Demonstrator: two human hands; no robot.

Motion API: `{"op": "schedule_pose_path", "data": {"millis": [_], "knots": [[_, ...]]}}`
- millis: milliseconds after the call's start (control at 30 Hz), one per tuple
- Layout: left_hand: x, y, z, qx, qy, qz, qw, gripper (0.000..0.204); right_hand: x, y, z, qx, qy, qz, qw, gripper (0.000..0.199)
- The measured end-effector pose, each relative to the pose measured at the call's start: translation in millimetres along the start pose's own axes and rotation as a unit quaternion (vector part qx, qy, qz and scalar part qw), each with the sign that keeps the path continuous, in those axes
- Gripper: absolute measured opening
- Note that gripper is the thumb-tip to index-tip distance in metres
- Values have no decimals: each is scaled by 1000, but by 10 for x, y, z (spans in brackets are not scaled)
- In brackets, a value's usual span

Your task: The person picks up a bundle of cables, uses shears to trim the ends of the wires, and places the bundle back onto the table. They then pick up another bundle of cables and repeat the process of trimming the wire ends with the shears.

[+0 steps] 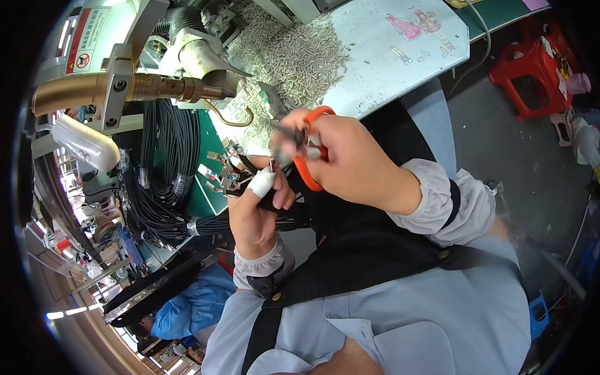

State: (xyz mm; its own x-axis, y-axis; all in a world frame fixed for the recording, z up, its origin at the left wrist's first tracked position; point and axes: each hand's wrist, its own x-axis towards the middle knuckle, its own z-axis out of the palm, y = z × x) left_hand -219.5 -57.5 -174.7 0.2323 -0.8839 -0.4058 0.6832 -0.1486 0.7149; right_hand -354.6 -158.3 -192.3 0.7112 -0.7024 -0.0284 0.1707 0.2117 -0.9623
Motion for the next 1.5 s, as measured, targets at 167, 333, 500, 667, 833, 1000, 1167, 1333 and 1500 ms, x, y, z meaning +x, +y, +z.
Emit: {"op": "schedule_pose_path", "data": {"millis": [167,333,500,667,833,1000,1167,1333,1500], "knots": [[-10,-71,-56,71,35,84,993,24,-72,-20,-13,-446,26,-340,828,21],[-32,-80,-53,94,44,108,989,24,-44,9,-41,-538,48,-420,729,19],[-24,-149,-62,224,129,152,954,25,27,40,-4,-508,17,-382,772,17],[-5,-202,47,301,135,273,904,27,10,61,105,-179,40,-139,973,11],[9,-239,-10,239,139,228,934,28,-52,79,58,-37,9,-40,998,8],[-30,-250,82,354,139,295,877,24,-68,48,49,-407,4,-288,867,6],[-4,-230,178,281,166,257,910,21,-79,111,138,-81,40,-97,991,7],[-40,-125,64,163,131,116,971,20,-87,63,126,73,20,-4,997,11],[-40,-148,14,213,138,192,948,17,-157,111,-6,-262,-18,-64,963,22]]}}
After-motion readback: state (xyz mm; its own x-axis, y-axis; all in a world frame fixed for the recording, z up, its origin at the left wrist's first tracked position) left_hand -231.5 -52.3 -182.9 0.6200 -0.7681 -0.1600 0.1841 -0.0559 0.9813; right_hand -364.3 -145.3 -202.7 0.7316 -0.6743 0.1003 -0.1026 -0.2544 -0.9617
